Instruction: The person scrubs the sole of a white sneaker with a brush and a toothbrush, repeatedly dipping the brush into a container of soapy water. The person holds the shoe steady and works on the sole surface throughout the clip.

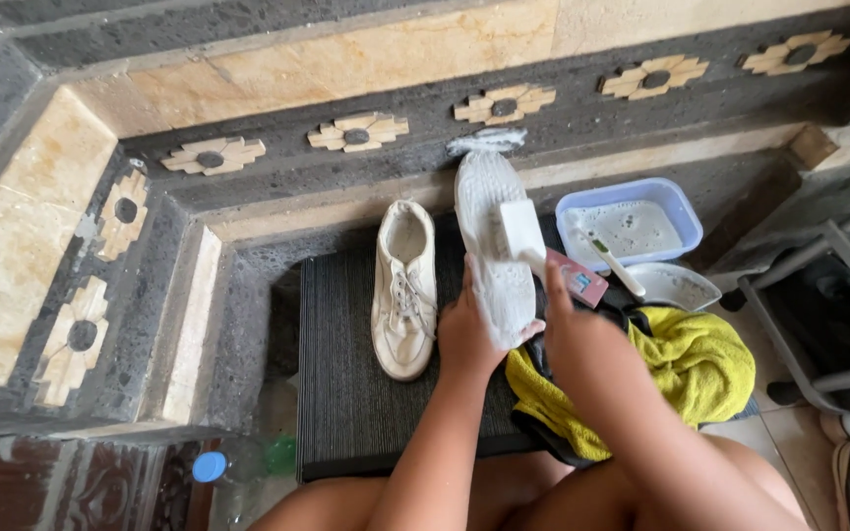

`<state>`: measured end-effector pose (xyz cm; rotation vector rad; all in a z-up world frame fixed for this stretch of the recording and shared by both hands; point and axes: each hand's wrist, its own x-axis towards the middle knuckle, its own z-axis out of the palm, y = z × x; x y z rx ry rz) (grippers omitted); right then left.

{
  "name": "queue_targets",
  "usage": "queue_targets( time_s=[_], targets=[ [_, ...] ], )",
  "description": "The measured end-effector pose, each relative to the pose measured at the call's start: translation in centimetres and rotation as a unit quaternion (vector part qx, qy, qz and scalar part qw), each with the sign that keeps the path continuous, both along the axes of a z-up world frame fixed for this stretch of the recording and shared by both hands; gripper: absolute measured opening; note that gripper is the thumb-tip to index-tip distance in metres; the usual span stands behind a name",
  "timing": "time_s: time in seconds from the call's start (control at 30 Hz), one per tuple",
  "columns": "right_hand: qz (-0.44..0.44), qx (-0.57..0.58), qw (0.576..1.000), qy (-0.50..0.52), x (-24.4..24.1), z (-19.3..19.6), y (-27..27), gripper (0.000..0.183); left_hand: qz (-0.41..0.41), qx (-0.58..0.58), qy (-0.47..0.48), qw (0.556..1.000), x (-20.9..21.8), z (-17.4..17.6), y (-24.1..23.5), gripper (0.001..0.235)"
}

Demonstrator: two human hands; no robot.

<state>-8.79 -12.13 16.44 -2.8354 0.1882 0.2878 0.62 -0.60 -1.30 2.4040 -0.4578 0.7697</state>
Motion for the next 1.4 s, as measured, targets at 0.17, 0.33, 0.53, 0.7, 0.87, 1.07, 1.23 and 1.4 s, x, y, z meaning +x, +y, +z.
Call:
queue_targets(
  time_s=[0.17, 0.33, 0.53, 0.7, 0.87, 1.07, 1.23, 1.4],
  targets=[
    [-0.015, 0.056, 0.995, -0.087, 3.4, -2.9, -3.4, 0.066, 0.015, 0.015, 0.025, 0.999, -0.2, 0.1, 0.0, 0.144],
    [-0.052, 0.216, 0.967, -0.123, 3.7, -5.1, -6.7, 0.061, 0.006, -0.023, 0.076, 0.997, -1.0, 0.2, 0.0, 0.149],
    [-0.167, 0.505, 0.831, -0.163, 3.4, -2.7, -9.0, 0.053, -0.008, -0.077, 0.060, 0.995, -0.7, 1.4, -1.4, 0.144],
    [-0.171, 0.606, 0.750, -0.202, 3.1, -2.3, -10.4, 0.054, 0.078, -0.068, 0.032, 0.994, -1.0, 5.4, -5.9, 0.130],
    [-0.183, 0.634, 0.724, -0.201, 2.3, -0.6, -10.9, 0.055, 0.185, 0.069, 0.115, 0.973, -0.1, 6.9, -10.0, 0.135],
    [-0.174, 0.642, 0.722, -0.191, 2.4, -0.6, -11.3, 0.055, 0.333, 0.129, 0.149, 0.922, 2.2, 4.9, -11.3, 0.130],
    [-0.161, 0.634, 0.737, -0.171, 2.7, -1.2, -11.3, 0.056, 0.390, 0.144, 0.096, 0.904, 3.9, 3.5, -10.1, 0.132],
    [-0.157, 0.650, 0.718, -0.191, 2.4, -1.1, -11.3, 0.055, 0.244, -0.031, 0.163, 0.955, 2.1, 7.5, -8.7, 0.125]
  ],
)
